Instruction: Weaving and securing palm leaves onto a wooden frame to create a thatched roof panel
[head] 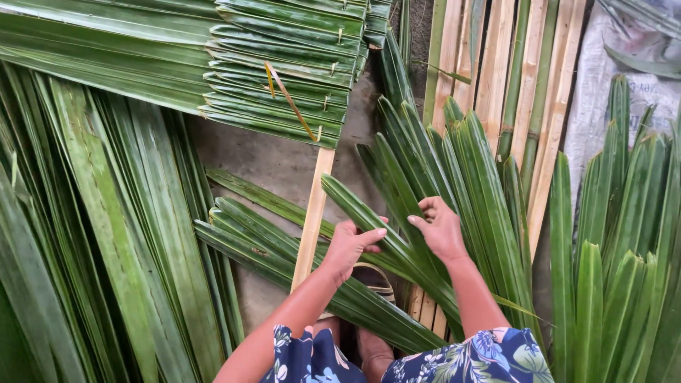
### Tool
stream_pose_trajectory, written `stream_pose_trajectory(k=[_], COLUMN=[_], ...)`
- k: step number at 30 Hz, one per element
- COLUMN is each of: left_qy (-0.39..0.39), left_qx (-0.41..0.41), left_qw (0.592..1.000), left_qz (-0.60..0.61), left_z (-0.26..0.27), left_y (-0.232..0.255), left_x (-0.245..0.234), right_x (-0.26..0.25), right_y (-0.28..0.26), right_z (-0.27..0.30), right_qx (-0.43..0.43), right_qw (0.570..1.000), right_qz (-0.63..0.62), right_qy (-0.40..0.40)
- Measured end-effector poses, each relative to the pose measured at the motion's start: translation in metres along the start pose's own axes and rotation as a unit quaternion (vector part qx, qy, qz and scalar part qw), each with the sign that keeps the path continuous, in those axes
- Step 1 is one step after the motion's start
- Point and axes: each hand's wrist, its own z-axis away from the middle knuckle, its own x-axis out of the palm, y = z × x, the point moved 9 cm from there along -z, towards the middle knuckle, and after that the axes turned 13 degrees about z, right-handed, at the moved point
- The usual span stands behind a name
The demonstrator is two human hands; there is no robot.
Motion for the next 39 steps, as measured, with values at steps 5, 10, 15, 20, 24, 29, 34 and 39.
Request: stream_pose_trajectory(k=[5, 10, 15, 20, 24, 29, 34, 39], left_qy=[-0.003, 0.009, 0.004, -0.008, -0.008, -0.009, 0.002, -0.004], left_qx=[0.004, -0.010, -0.008, 0.010, 0.013, 0.011, -0.003, 0.015], left_qw=[1.000, 0.999, 1.000, 1.000, 1.000, 1.000, 1.000, 0.999], left_qz=[-0.005, -0.030, -0.024, 0.012, 0.017, 0.016, 0.029, 0.041], left_z=[0.002, 0.002, -0.001, -0.005, -0.007, -0.012, -0.004, 0.001], left_y=[0.005, 0.000, -0.006, -0.009, -0.012, -0.014, -0.003, 0.018], left_x=[0.002, -0.001, 0.000, -0.010, -0.013, -0.015, -0.002, 0.014], right_x=[-0.005, -0.047, -0.050, -0.003, 0.025, -0.007, -0.027, -0.028], right_y=[0.007, -0.015, -0.036, -0.045, -0.038, -0.037, -0.023, -0.005], right_z=[-0.002, 0.013, 0.012, 0.019, 0.019, 0.015, 0.006, 0.010], right_qx=[-0.030, -0.040, -0.135, -0.215, -0.206, -0.146, 0.003, 0.029], right_qw=[0.997, 0.981, 0.875, 0.850, 0.836, 0.924, 0.998, 0.995], right_qz=[-0.065, 0.137, 0.403, 0.428, 0.474, 0.332, -0.067, -0.035], right_qy=[-0.024, 0.132, 0.231, 0.220, 0.182, 0.122, -0.016, -0.084])
